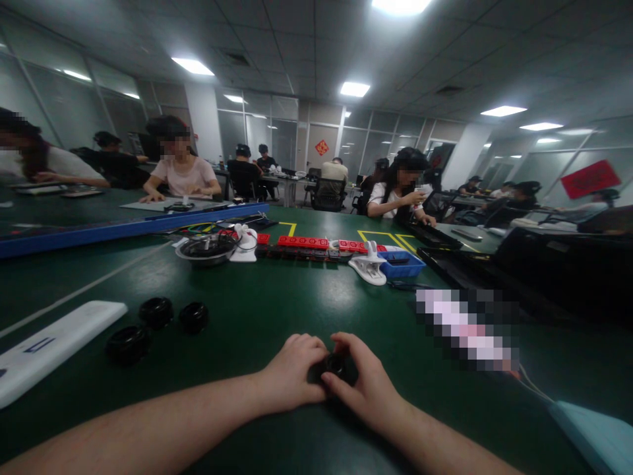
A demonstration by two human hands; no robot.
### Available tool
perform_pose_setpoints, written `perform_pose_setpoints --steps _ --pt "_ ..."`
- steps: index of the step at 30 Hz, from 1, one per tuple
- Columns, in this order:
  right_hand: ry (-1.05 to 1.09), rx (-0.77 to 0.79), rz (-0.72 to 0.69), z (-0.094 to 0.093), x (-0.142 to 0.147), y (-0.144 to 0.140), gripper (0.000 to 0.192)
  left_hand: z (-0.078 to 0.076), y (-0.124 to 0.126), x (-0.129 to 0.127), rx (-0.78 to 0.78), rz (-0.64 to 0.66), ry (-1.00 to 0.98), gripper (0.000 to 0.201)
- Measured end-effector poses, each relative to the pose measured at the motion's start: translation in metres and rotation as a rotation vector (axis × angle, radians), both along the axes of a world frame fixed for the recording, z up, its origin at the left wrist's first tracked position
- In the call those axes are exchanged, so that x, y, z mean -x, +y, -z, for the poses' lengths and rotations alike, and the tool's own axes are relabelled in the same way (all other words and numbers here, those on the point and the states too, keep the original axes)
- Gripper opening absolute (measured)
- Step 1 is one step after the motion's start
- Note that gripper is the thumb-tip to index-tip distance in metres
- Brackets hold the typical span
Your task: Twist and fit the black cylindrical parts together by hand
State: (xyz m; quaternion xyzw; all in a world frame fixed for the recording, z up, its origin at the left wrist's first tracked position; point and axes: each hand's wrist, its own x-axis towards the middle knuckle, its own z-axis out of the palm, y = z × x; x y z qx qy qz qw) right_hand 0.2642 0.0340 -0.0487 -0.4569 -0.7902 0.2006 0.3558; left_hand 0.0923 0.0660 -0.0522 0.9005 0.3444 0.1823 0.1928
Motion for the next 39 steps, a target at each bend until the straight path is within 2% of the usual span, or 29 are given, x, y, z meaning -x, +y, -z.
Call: perform_pose_setpoints --steps 3,7,15,19,24,28,31,33,37,39 --pt "0.035 -0.039 -0.055 0.0005 -0.0012 -0.0017 0.043 -0.0012 -0.0010 0.0002 0.006 -0.003 -0.004 0.025" --pt "0.041 -0.102 -0.149 0.0004 -0.0040 -0.0041 0.053 0.0000 -0.0004 0.0005 0.000 0.003 -0.014 0.027" --pt "0.005 -0.021 -0.008 0.0017 -0.0007 0.0005 0.059 0.0024 0.0016 0.0009 0.000 0.017 -0.029 0.029" --pt "0.021 -0.004 -0.059 0.0019 -0.0007 -0.0005 0.047 0.0007 0.0007 0.0006 -0.002 0.008 -0.029 0.025" --pt "0.038 -0.071 -0.181 0.0006 -0.0032 -0.0036 0.058 0.0024 0.0014 0.0013 -0.007 0.015 -0.042 0.029" --pt "0.012 -0.061 -0.095 0.0001 -0.0021 -0.0027 0.059 0.0027 0.0017 0.0016 -0.001 0.015 -0.035 0.029" --pt "0.002 -0.014 -0.048 -0.0002 -0.0005 -0.0010 0.050 0.0015 0.0011 0.0012 0.001 0.017 -0.029 0.026" --pt "0.001 -0.004 -0.071 -0.0003 -0.0002 -0.0009 0.043 0.0012 0.0008 0.0008 0.003 0.012 -0.027 0.026" --pt "0.012 -0.043 -0.155 -0.0001 -0.0016 -0.0027 0.055 0.0027 0.0013 0.0006 0.000 0.007 -0.026 0.029" --pt "0.002 -0.059 -0.155 0.0003 -0.0023 -0.0030 0.060 0.0036 0.0017 0.0008 -0.005 0.007 -0.028 0.028"
